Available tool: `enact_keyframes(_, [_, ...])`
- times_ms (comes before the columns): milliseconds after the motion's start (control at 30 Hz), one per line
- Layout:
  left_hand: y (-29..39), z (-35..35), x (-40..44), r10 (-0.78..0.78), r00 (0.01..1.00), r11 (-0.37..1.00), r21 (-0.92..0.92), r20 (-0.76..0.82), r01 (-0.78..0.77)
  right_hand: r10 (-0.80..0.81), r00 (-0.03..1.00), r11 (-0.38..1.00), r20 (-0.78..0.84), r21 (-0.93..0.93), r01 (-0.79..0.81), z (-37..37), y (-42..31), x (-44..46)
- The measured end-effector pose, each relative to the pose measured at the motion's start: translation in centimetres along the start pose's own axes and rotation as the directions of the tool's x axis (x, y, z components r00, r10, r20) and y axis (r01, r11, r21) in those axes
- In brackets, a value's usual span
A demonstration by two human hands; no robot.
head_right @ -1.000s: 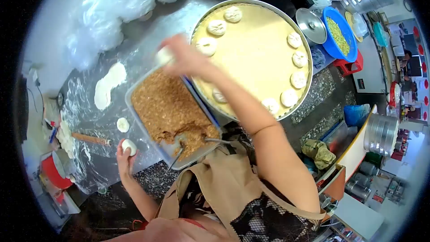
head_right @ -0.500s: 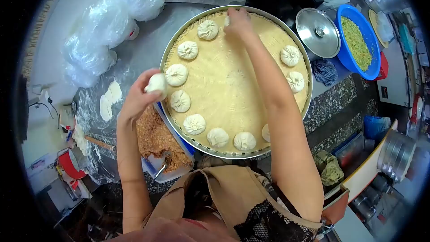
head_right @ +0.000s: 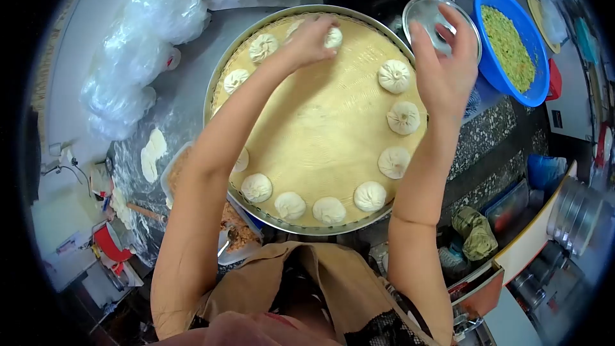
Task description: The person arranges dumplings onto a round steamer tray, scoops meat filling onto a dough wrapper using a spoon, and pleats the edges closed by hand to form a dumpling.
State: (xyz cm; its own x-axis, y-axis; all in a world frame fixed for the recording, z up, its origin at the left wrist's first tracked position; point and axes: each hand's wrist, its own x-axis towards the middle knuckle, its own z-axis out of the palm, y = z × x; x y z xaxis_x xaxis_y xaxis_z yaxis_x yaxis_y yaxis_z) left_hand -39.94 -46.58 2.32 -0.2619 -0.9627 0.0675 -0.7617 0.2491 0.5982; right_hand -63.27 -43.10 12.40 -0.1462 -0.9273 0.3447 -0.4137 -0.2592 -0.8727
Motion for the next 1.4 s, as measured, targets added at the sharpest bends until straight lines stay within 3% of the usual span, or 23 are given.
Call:
enact_keyframes(100, [1.7,0.9,1.3,-0.107,0.990,0.994,0.033,0.088,0.104,0.051,0.999,0.997,0.014,0.056,-0.052,-2.3,-0.7,-2.7])
enact_keyframes(200, [1.9,2.1,1.8,-0.115,0.992,0.976,0.190,0.048,0.104,0.043,0.996,0.994,0.073,0.097,-0.050,-3.2,-0.7,-5.2])
enact_keyframes(333, [-0.4,3.8,2.1,-0.132,0.989,0.963,0.244,0.072,0.111,0.062,0.992,0.987,0.111,0.138,-0.077,-3.5,-1.5,-7.7])
enact_keyframes(400, [-1.5,3.5,1.2,0.001,0.998,1.000,-0.020,-0.068,-0.003,0.047,0.990,0.993,0.131,0.098,-0.060,-3.2,-2.1,-8.9])
enact_keyframes(467, [-0.7,-2.7,-2.5,0.006,0.971,0.993,-0.109,-0.241,-0.033,0.066,0.986,0.995,0.155,0.069,-0.077,-2.7,-3.1,-10.0])
enact_keyframes(500, [-1.4,-6.2,-5.5,-0.021,0.943,0.961,-0.267,-0.332,-0.073,0.051,0.987,0.995,0.155,0.075,-0.063,-2.2,-3.5,-10.7])
enact_keyframes(567, [-2.3,-13.3,-14.0,-0.228,0.805,0.968,-0.218,-0.548,0.125,0.069,0.981,0.992,0.182,0.095,-0.087,-1.0,-4.1,-12.3])
enact_keyframes(600, [-6.1,-15.5,-18.7,-0.320,0.719,0.946,-0.249,-0.617,0.208,0.097,0.973,0.985,0.211,0.117,-0.124,-0.1,-4.6,-13.3])
enact_keyframes(667, [-11.2,-19.3,-29.9,-0.441,0.487,0.894,-0.318,-0.754,0.317,0.092,0.947,0.991,0.309,0.067,-0.118,2.1,-5.8,-15.4])
enact_keyframes(700, [-13.7,-20.4,-36.2,-0.466,0.432,0.871,-0.313,-0.772,0.380,0.089,0.929,0.984,0.358,0.114,-0.138,3.4,-6.5,-16.8])
enact_keyframes(767, [-18.7,-21.2,-49.2,-0.687,0.176,0.690,-0.557,-0.705,0.462,0.084,0.877,0.970,0.472,0.161,-0.180,6.5,-8.4,-20.2])
enact_keyframes(800, [-20.1,-21.0,-55.0,-0.670,0.105,0.639,-0.499,-0.735,0.586,0.084,0.852,0.969,0.517,0.155,-0.190,8.0,-9.7,-21.8])
enact_keyframes(833, [-21.4,-20.5,-59.9,-0.583,0.112,0.539,-0.279,-0.805,0.795,0.106,0.823,0.960,0.559,0.159,-0.232,9.5,-11.1,-23.6])
enact_keyframes(900, [-24.3,-18.2,-67.0,-0.711,0.161,0.477,-0.301,-0.684,0.826,0.107,0.769,0.962,0.630,0.131,-0.241,12.8,-13.1,-27.0])
enact_keyframes(967, [-25.9,-15.1,-69.4,-0.740,0.353,0.491,-0.101,-0.572,0.865,0.088,0.715,0.968,0.694,0.110,-0.226,15.6,-15.3,-30.0])
enact_keyframes(1000, [-25.1,-14.7,-68.9,-0.791,0.391,0.471,-0.060,-0.470,0.880,0.013,0.694,0.972,0.720,0.154,-0.178,16.8,-16.2,-31.5])
enact_keyframes(1100, [-25.7,-11.1,-68.5,-0.846,0.404,0.434,-0.010,-0.347,0.901,-0.071,0.660,0.982,0.748,0.170,-0.087,19.1,-19.7,-34.5])
enact_keyframes(1133, [-24.9,-10.6,-67.9,-0.862,0.420,0.434,0.012,-0.284,0.901,-0.080,0.667,0.987,0.741,0.152,-0.050,19.4,-20.4,-34.9])
enact_keyframes(1200, [-26.8,-6.9,-69.1,-0.793,0.475,0.534,-0.062,-0.382,0.843,-0.050,0.697,0.992,0.715,0.117,-0.048,19.4,-20.6,-35.0])
enact_keyframes(1233, [-25.0,-8.1,-67.7,-0.844,0.451,0.470,0.007,-0.290,0.883,-0.050,0.717,0.996,0.696,0.087,-0.015,19.0,-20.2,-34.6])
enact_keyframes(1267, [-24.5,-8.0,-67.9,-0.858,0.412,0.430,0.010,-0.306,0.903,-0.049,0.733,0.998,0.679,0.055,0.015,18.4,-19.5,-33.9])
enact_keyframes(1400, [-27.7,-6.7,-71.8,-0.787,0.503,0.532,0.021,-0.356,0.847,0.012,0.858,0.982,0.514,-0.168,0.087,15.9,-13.7,-27.4])
